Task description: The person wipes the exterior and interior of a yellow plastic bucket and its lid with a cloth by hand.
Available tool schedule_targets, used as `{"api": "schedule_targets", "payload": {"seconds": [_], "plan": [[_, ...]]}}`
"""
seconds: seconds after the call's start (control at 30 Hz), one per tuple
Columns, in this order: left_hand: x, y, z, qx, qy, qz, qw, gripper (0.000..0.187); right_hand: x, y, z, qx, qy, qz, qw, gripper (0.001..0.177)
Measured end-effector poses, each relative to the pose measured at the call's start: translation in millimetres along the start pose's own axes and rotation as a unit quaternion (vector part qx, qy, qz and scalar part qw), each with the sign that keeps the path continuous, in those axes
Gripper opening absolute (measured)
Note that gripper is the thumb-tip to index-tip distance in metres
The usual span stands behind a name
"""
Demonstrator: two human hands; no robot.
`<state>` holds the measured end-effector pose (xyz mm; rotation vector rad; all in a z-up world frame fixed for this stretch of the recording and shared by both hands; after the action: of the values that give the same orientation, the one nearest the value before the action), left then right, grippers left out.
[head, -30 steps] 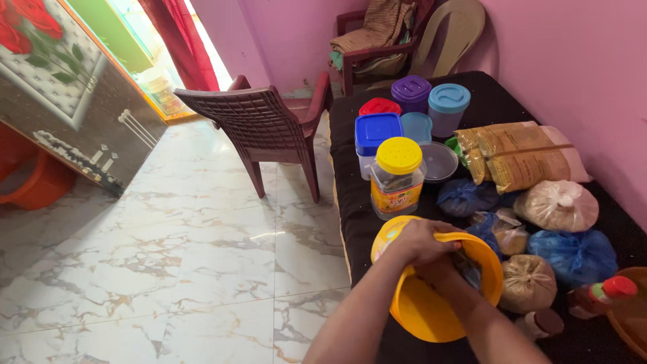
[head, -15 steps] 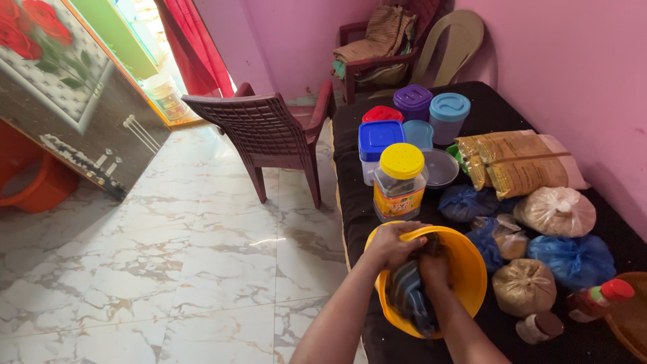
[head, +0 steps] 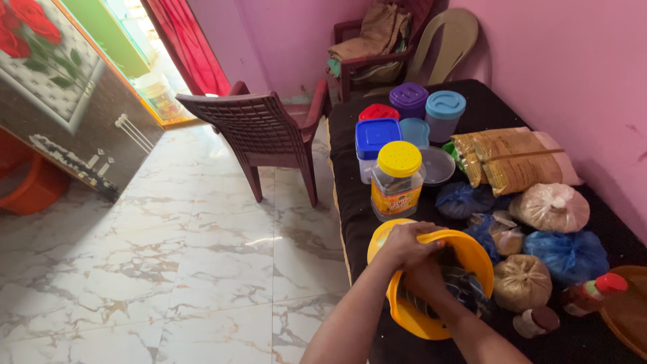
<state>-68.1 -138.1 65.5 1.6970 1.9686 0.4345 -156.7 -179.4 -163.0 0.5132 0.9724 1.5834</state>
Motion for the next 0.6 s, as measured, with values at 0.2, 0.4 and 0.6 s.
{"api": "schedule_targets", "payload": {"seconds": [0.2, 0.4, 0.6], "plan": [[-9.4, -21.5, 4.1, -0.037, -0.023, 0.025, 0.999, 0.049, -39.0, -1.5, -45.7, -0.171, -0.169, -0.241, 0.94, 0.044], [-18.0, -40.6, -13.6, -0.053, -0.057, 0.044, 0.996, 0.044, -24.8, -61.5, -34.2, -0.097, -0.189, -0.091, 0.973, 0.049], [-18.2, -24.1, -26.2, -0.056, 0.008, 0.075, 0.996, 0.046, 6.9, -15.3, -13.8, 0.019, 0.075, 0.142, 0.987, 0.05]]}}
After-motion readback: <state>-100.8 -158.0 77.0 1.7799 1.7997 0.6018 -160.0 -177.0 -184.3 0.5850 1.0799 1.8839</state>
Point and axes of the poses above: each hand's wrist, its own x-axis away from the middle knuckle, its own y-axis out of the back of the hand, z = x × y, the point moved 6 cm from there along -x, towards the middle knuckle, and after that the axes turned 13 degrees about -z, right-handed, at the moved point
